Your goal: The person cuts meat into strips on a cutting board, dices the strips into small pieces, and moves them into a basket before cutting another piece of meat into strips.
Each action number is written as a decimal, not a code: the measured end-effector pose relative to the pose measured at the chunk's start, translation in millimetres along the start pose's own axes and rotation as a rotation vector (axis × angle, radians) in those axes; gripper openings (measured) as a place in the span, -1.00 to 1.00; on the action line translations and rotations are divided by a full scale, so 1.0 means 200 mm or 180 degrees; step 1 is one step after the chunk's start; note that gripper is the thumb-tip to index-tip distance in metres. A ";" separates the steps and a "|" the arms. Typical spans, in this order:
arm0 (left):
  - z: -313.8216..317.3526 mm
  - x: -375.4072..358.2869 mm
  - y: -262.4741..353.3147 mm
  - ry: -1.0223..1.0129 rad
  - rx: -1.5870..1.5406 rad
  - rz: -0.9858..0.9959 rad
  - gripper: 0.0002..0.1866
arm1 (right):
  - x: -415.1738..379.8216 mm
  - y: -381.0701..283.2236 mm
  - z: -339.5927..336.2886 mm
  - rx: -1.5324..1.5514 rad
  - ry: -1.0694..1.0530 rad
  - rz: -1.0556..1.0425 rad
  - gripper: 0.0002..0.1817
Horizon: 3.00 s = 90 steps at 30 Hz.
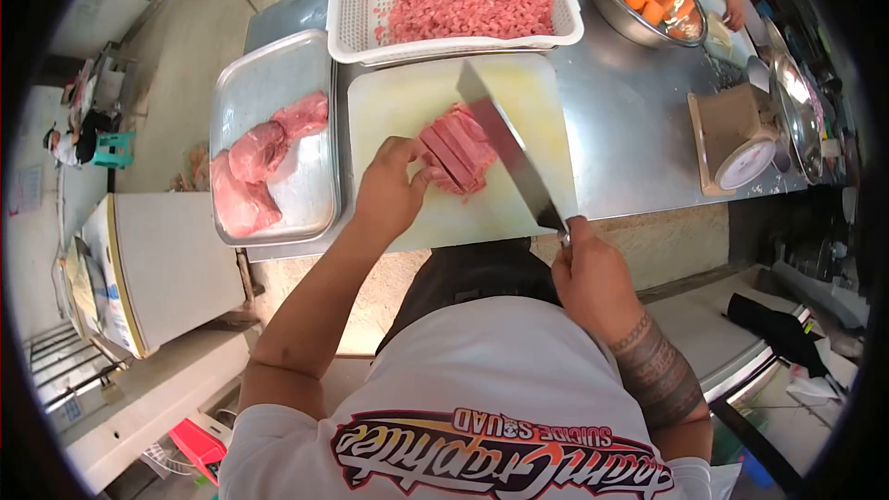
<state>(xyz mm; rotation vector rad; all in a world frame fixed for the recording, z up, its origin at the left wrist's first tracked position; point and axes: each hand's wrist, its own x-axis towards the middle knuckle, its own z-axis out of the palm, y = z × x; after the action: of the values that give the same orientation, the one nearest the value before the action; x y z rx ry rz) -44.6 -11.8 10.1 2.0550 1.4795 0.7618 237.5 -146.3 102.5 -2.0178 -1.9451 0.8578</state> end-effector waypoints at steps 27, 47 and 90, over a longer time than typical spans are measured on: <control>-0.05 -0.13 -0.14 -0.0300 -0.0146 -0.0546 -0.67 | -0.01 -0.45 0.07 0.0047 -0.0432 0.0149 -0.70; 0.03 -0.09 -0.10 -0.0114 -0.0577 -0.0471 -0.64 | -0.08 -0.33 0.09 -0.0209 -0.0446 0.0183 -0.71; 0.07 -0.03 -0.05 -0.0256 -0.0513 -0.0245 -0.84 | -0.07 -0.36 0.09 -0.0531 -0.0698 0.0151 -0.76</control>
<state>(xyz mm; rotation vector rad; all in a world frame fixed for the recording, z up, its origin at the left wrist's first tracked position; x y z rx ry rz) -43.3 -15.2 -8.5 1.8764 1.3970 0.7343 168.0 -155.8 130.2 -2.1503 -2.1581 0.9961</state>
